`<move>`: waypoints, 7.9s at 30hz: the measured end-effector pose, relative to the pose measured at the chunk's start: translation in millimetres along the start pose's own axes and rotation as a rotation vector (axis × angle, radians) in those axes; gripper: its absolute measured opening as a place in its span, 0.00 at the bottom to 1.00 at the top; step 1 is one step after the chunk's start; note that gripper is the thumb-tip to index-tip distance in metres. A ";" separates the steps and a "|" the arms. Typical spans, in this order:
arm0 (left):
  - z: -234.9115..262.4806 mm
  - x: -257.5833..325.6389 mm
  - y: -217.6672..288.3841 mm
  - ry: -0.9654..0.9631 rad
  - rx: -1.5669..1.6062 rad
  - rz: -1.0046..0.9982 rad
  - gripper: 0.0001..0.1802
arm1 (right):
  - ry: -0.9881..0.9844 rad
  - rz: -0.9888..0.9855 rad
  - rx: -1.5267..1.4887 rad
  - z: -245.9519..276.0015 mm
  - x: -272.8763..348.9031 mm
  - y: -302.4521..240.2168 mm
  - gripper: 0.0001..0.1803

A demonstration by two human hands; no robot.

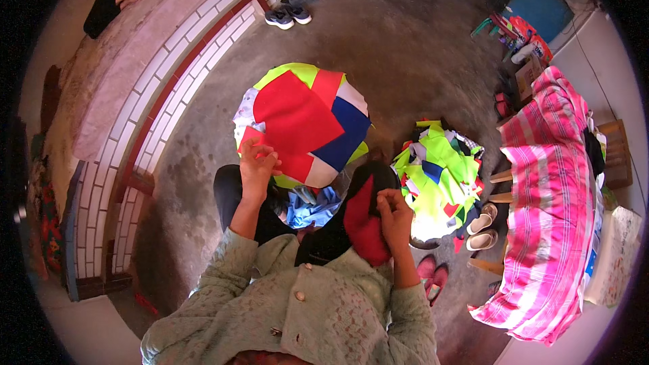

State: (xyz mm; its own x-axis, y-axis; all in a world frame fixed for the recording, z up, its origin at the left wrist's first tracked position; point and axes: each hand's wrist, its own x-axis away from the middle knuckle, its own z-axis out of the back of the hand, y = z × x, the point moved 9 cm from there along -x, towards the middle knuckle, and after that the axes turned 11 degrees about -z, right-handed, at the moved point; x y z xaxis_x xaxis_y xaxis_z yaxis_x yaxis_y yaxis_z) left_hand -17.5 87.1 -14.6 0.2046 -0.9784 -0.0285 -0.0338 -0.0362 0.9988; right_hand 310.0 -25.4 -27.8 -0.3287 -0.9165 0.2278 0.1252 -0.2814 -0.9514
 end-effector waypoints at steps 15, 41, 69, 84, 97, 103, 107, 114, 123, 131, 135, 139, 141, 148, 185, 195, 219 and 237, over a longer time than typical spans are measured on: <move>-72.8 17.6 52.3 -0.283 -0.951 -0.928 0.16 | -0.125 0.007 -0.206 -29.2 -0.7 -48.8 0.05; -108.3 58.7 61.3 -0.563 -0.384 -0.637 0.20 | -0.143 -0.312 -0.811 -17.0 -11.1 -18.1 0.08; -84.1 30.6 58.7 -0.496 0.345 -0.049 0.15 | 0.017 0.102 -0.077 -17.5 -9.8 -32.3 0.13; -82.4 -20.1 108.1 -0.431 0.364 -0.026 0.13 | 0.161 0.495 0.698 -39.7 12.8 -59.5 0.16; -144.2 -79.9 151.6 -0.356 0.530 -0.238 0.13 | 0.170 0.470 0.699 -36.5 12.0 -59.6 0.14; -144.0 -57.7 -3.5 -0.111 0.449 0.130 0.21 | 0.171 0.484 0.704 -37.7 10.0 -60.1 0.15; -150.8 -36.9 -22.3 -0.156 0.518 0.186 0.22 | 0.170 0.469 0.706 -36.9 11.5 -59.7 0.14; -152.2 -34.3 -15.2 -0.223 0.538 0.217 0.23 | 0.157 0.455 0.719 -38.9 10.1 -62.2 0.14; -143.4 -9.9 -20.2 -0.313 0.382 0.237 0.23 | 0.154 0.452 0.709 -37.2 10.9 -64.3 0.13; -135.7 14.9 -12.7 -0.329 0.369 0.343 0.21 | 0.161 0.466 0.703 -37.2 10.5 -65.4 0.13; -120.8 15.5 -27.5 -0.268 0.248 0.285 0.21 | 0.161 0.460 0.705 -36.8 11.3 -65.1 0.13; -109.5 4.4 -40.5 -0.290 0.014 0.094 0.25 | 0.164 0.460 0.709 -37.1 11.9 -65.9 0.14; -105.1 -2.4 -37.8 -0.285 -0.154 -0.012 0.26 | 0.165 0.462 0.709 -36.9 12.2 -65.4 0.14; -97.4 10.7 23.9 -0.312 -0.790 -0.201 0.30 | 0.164 0.448 0.697 -35.2 11.2 -62.9 0.13; -227.6 -217.7 -38.0 -1.000 -0.717 -0.234 0.17 | 0.074 0.376 0.506 -19.8 -10.8 -51.7 0.11; -248.2 -158.6 45.2 -0.652 -1.254 -0.957 0.24 | 0.037 0.358 0.350 -6.6 -15.7 -46.7 0.11; -258.6 -70.3 15.0 -0.975 -1.077 -0.881 0.22 | 0.463 -0.463 0.964 204.0 -194.9 284.0 0.37; -258.4 -74.9 14.8 -0.962 -1.067 -0.870 0.20 | 0.685 -0.345 0.083 292.9 -206.9 294.3 0.14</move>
State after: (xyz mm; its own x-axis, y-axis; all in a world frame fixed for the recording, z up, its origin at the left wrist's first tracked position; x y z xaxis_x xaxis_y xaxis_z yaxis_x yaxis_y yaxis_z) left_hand 219.5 212.4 12.7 -0.8407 -0.5177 -0.1586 0.4756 -0.8461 0.2408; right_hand 689.0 -1.8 -294.2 -0.8647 -0.4002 0.3036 -0.0288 -0.5639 -0.8253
